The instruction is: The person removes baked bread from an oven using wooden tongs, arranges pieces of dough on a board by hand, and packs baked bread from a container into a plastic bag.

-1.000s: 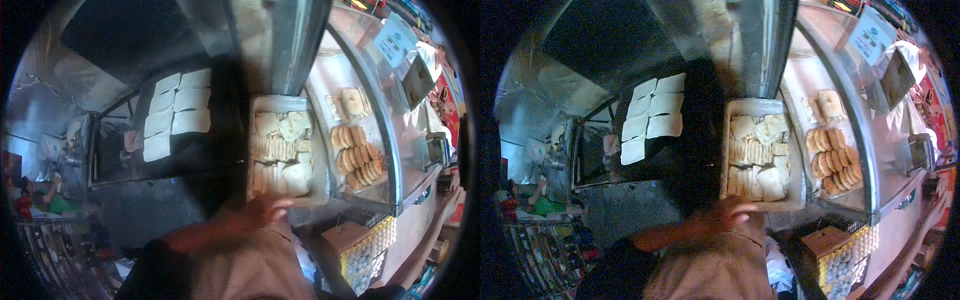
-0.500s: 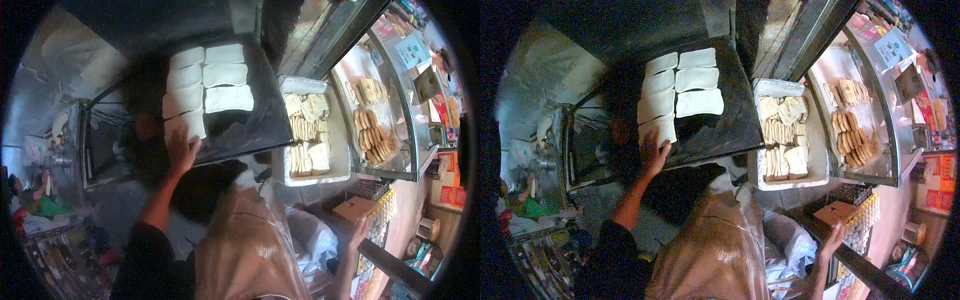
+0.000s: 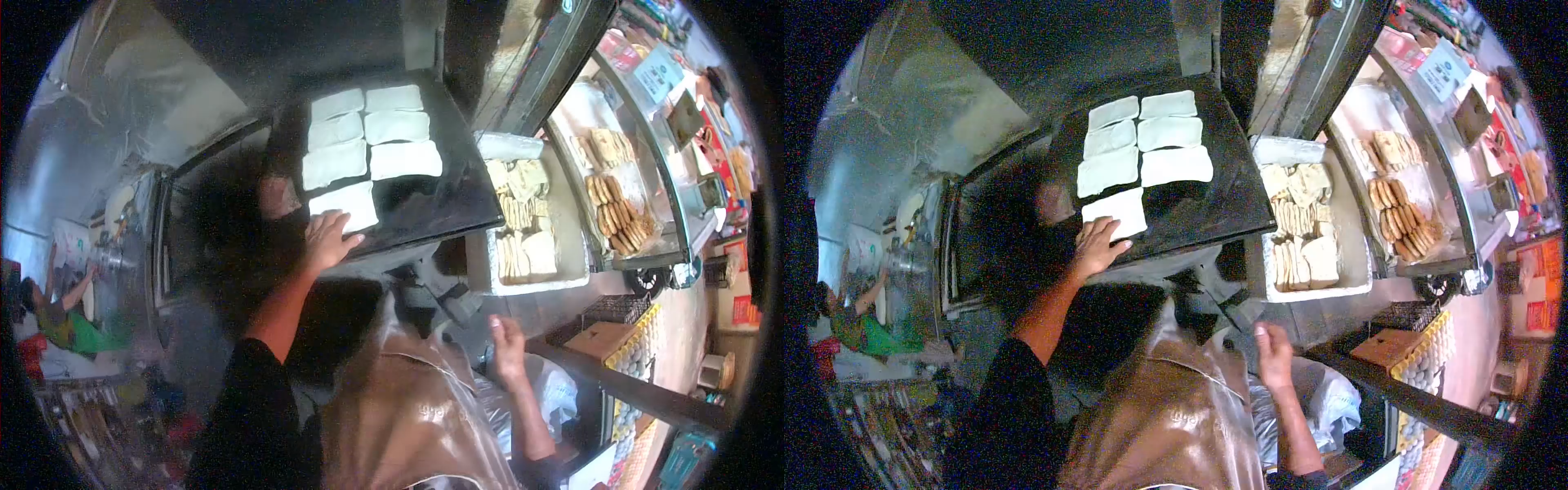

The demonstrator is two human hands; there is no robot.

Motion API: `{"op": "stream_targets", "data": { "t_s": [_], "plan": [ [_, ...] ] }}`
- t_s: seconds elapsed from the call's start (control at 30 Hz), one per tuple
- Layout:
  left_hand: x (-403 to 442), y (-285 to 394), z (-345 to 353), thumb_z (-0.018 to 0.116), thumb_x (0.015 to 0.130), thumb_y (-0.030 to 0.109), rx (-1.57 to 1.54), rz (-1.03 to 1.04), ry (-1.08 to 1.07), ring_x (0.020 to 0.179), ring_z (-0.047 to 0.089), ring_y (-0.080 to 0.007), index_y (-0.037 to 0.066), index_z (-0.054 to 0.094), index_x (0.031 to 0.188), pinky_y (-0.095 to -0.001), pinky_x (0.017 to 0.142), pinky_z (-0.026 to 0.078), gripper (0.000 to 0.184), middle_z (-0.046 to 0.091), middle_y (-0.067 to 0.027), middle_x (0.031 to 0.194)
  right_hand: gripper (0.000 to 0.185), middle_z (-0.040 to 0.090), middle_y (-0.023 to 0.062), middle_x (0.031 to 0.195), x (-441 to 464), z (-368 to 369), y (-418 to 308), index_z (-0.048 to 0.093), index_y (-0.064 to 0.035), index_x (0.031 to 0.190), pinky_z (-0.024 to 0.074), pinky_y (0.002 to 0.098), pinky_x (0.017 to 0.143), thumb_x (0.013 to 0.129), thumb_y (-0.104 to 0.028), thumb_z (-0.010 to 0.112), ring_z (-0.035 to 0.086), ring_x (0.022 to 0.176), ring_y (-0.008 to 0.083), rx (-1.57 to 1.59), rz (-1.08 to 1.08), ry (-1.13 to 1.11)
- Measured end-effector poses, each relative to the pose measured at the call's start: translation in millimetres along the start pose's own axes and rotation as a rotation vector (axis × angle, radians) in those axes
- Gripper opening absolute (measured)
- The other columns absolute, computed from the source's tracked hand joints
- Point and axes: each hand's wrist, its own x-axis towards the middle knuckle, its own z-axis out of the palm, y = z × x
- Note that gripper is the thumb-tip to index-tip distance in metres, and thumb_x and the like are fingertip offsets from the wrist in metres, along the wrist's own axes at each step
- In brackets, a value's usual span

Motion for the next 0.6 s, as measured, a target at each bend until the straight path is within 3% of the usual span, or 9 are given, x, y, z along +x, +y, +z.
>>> {"op": "stream_targets", "data": {
  "t_s": [0.1,0.17,0.2,0.27,0.3,0.37,0.43,0.5,0.6],
  "plan": [
    [40,-32,-12,0.061,0.092,0.045,-0.198,-0.095,-0.194,0.116,0.058,-0.0367,0.01,0.063,0.121,-0.0457,0.099,0.045,0.046,0.062,-0.0189,0.123,0.028,0.068,0.0129,0.104,-2,34,-23,0.067,0.001,0.11,0.05,0.0328,0.086,0.098,-0.025,0.064,0.063,0.095,0.0194,-0.009,-0.011,-0.073],
    [67,-74,8,0.058,0.094,0.036,-0.378,-0.143,0.006,0.104,0.063,-0.0378,0.009,0.068,0.107,-0.0461,0.09,0.049,0.032,0.066,-0.0191,0.109,0.028,0.069,0.0158,0.103,6,62,-47,0.068,0.0018,0.108,0.0517,0.0354,0.086,0.097,-0.024,0.064,0.066,0.095,0.0223,0.011,-0.008,-0.103],
    [82,-87,-2,0.062,0.091,0.031,-0.224,-0.058,0.133,0.093,0.065,-0.0375,0.006,0.068,0.101,-0.045,0.085,0.05,0.028,0.067,-0.0187,0.095,0.027,0.07,0.017,0.103,12,79,-62,0.068,0.0021,0.107,0.0523,0.0366,0.086,0.097,-0.023,0.065,0.067,0.095,0.0238,0.045,0.011,-0.075],
    [116,-88,-44,0.057,0.091,0.041,0.068,-0.274,-0.181,0.096,0.062,-0.0406,0.005,0.066,0.095,-0.0515,0.086,0.047,0.037,0.064,-0.0233,0.101,0.028,0.07,0.0194,0.102,31,115,-88,0.068,0.0014,0.109,0.0525,0.0367,0.085,0.096,-0.023,0.065,0.068,0.094,0.0286,-0.095,-0.112,-0.062],
    [136,-148,5,0.057,0.091,0.044,0.034,-0.199,-0.049,0.101,0.06,-0.0399,0.007,0.066,0.1,-0.0525,0.088,0.046,0.039,0.063,-0.0244,0.105,0.03,0.07,0.0196,0.104,42,136,-105,0.068,0.0011,0.11,0.0524,0.0371,0.085,0.097,-0.025,0.064,0.068,0.095,0.0295,-0.105,-0.113,-0.115],
    [138,-110,-57,0.047,0.093,0.043,0.132,-0.362,-0.152,0.126,0.05,-0.0374,0.008,0.063,0.124,-0.0541,0.101,0.043,0.049,0.055,-0.0195,0.134,0.035,0.068,0.021,0.109,58,188,-128,0.067,0.0011,0.112,0.0527,0.0379,0.084,0.096,-0.03,0.065,0.068,0.094,0.0306,-0.019,-0.075,-0.133],
    [147,-135,-43,0.051,0.09,0.051,0.09,-0.327,-0.096,0.13,0.047,-0.0349,0.01,0.062,0.125,-0.0503,0.104,0.042,0.055,0.053,-0.0184,0.136,0.039,0.066,0.0233,0.116,73,236,-156,0.065,0.0017,0.116,0.0523,0.0404,0.089,0.096,-0.032,0.065,0.067,0.102,0.0338,0.112,-0.019,-0.211],
    [155,-145,-46,0.054,0.087,0.057,0.226,-0.285,-0.246,0.131,0.045,-0.0343,0.011,0.062,0.125,-0.0507,0.105,0.039,0.06,0.054,-0.0164,0.134,0.042,0.066,0.0246,0.116,89,275,-168,0.062,0.0016,0.12,0.0524,0.0418,0.09,0.095,-0.033,0.065,0.066,0.104,0.0358,0.07,-0.047,-0.209],
    [160,-147,-49,0.062,0.083,0.054,0.12,-0.254,-0.315,0.127,0.047,-0.0346,0.01,0.064,0.117,-0.0536,0.104,0.036,0.055,0.056,-0.0149,0.129,0.046,0.065,0.0271,0.112,106,316,-168,0.058,-0.0002,0.126,0.0515,0.0433,0.092,0.095,-0.034,0.064,0.066,0.105,0.0383,0.149,0.029,-0.186]
  ]
}}
